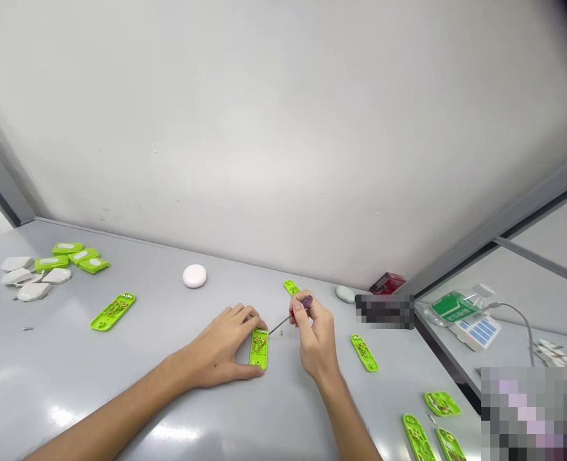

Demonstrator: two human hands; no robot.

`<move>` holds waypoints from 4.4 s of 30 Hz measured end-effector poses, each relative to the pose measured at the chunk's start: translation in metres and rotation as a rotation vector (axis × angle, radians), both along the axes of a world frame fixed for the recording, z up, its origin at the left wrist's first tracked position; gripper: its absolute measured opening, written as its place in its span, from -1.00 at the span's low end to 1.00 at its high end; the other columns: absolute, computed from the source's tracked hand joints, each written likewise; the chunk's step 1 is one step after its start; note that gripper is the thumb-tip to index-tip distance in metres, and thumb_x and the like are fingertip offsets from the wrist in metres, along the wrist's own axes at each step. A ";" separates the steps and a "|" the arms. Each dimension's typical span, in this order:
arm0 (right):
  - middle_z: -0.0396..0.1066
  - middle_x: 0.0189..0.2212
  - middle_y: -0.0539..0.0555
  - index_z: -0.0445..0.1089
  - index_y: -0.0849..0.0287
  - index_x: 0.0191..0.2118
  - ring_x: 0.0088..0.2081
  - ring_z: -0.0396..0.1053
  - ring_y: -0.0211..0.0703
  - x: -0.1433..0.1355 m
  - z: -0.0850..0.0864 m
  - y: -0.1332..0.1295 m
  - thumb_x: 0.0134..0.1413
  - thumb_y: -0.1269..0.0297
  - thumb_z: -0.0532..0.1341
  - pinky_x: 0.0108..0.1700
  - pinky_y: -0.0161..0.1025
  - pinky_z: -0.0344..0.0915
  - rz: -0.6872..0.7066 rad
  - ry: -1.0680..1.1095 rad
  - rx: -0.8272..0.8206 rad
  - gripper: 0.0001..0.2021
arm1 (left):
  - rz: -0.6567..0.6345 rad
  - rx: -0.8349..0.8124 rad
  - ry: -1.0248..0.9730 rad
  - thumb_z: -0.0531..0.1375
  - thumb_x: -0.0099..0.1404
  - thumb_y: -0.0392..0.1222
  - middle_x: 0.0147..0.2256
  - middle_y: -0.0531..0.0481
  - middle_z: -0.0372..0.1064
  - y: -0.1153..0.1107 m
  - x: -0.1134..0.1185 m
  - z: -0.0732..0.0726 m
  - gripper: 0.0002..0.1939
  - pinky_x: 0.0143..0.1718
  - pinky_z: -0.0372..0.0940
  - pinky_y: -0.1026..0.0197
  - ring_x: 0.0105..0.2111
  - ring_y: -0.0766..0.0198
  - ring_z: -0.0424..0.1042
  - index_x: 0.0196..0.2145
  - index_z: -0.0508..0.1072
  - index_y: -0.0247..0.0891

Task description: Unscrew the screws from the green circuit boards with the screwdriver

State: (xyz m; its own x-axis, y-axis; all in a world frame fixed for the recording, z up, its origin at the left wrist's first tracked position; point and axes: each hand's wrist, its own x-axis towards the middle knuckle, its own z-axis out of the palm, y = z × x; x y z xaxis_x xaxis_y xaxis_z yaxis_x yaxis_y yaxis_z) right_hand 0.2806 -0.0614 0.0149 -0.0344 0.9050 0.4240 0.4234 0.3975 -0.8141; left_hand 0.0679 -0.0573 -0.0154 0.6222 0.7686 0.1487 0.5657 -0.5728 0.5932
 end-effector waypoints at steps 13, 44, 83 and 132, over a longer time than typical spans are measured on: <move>0.46 -0.44 -0.04 0.49 0.11 -0.30 -0.40 0.31 -0.23 -0.003 0.011 -0.008 0.23 0.26 0.31 -0.32 -0.28 0.05 0.183 -0.650 -0.281 -0.92 | -0.010 0.011 0.004 0.30 0.26 0.15 0.00 -0.06 0.33 0.001 0.000 -0.002 -0.54 0.02 0.24 0.08 -0.06 0.13 0.29 -0.02 0.42 -0.17; 0.50 -0.37 -0.03 0.49 0.11 -0.26 -0.34 0.37 -0.20 0.002 0.011 -0.006 0.23 0.34 0.28 -0.29 -0.29 0.09 0.201 -0.669 -0.287 -0.96 | -0.003 0.026 0.003 0.33 0.24 0.13 -0.01 -0.04 0.32 0.001 0.000 -0.002 -0.53 0.02 0.24 0.10 -0.05 0.15 0.30 0.00 0.41 -0.15; 0.51 -0.35 -0.04 0.47 0.10 -0.24 -0.34 0.36 -0.23 0.000 0.006 -0.003 0.29 0.33 0.22 -0.28 -0.30 0.06 0.214 -0.714 -0.288 -0.92 | -0.004 0.007 0.012 0.31 0.25 0.15 -0.01 -0.06 0.33 0.000 -0.001 0.000 -0.53 0.04 0.25 0.08 -0.06 0.14 0.29 -0.02 0.41 -0.18; 0.53 -0.32 0.01 0.50 0.12 -0.27 -0.24 0.43 -0.13 0.044 -0.007 0.016 0.18 0.31 0.25 -0.19 -0.30 0.18 0.114 -0.499 -0.514 -0.93 | 0.088 -0.053 0.004 0.37 0.18 -0.02 0.15 -0.03 0.31 -0.002 0.003 -0.010 -0.42 0.18 0.26 0.08 0.11 0.07 0.28 0.15 0.40 0.02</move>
